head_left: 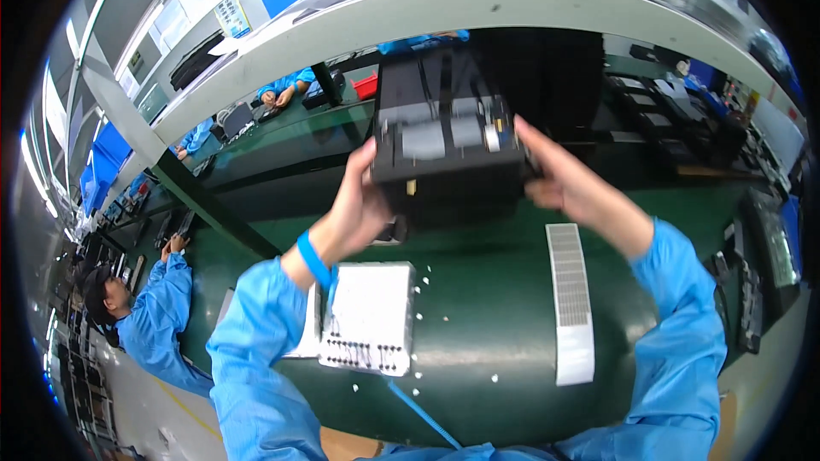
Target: Assembling or repairing internal components of an electronic device at a factory workstation.
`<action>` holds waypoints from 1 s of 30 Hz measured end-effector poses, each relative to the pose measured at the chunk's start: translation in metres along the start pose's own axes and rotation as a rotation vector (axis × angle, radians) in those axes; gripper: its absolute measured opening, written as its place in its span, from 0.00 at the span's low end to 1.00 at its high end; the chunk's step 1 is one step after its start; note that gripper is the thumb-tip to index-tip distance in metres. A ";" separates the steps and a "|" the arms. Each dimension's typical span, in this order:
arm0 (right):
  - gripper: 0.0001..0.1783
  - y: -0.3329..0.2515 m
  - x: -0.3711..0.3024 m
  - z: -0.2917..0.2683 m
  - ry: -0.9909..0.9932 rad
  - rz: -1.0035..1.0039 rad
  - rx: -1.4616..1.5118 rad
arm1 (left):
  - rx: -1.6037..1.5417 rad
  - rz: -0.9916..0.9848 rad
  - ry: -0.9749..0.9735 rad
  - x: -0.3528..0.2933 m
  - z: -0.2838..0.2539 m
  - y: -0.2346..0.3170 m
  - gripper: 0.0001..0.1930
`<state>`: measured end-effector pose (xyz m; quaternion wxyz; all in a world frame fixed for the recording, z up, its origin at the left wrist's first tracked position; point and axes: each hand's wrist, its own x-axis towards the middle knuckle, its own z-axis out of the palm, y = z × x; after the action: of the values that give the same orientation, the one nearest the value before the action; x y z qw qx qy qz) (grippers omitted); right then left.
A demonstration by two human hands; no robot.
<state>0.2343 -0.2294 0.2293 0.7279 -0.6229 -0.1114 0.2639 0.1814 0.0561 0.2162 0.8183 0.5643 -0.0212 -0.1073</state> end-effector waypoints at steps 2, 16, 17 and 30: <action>0.24 0.045 -0.062 0.005 -0.003 0.042 0.001 | 0.001 0.005 0.004 -0.047 0.013 -0.041 0.36; 0.39 0.198 -0.194 -0.015 -0.145 0.085 0.026 | 0.023 -0.193 0.046 -0.191 0.019 -0.180 0.32; 0.35 0.213 -0.186 -0.030 -0.069 -0.191 -0.300 | -0.002 -0.149 0.046 -0.198 0.019 -0.187 0.34; 0.16 0.181 -0.197 -0.116 0.272 -0.496 -1.298 | -0.238 0.166 0.070 -0.289 0.083 -0.249 0.36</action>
<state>0.0819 -0.4154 0.0647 0.2559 -0.9148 -0.2927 -0.1096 -0.1511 -0.0478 0.0401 0.8857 0.4630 -0.0263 -0.0211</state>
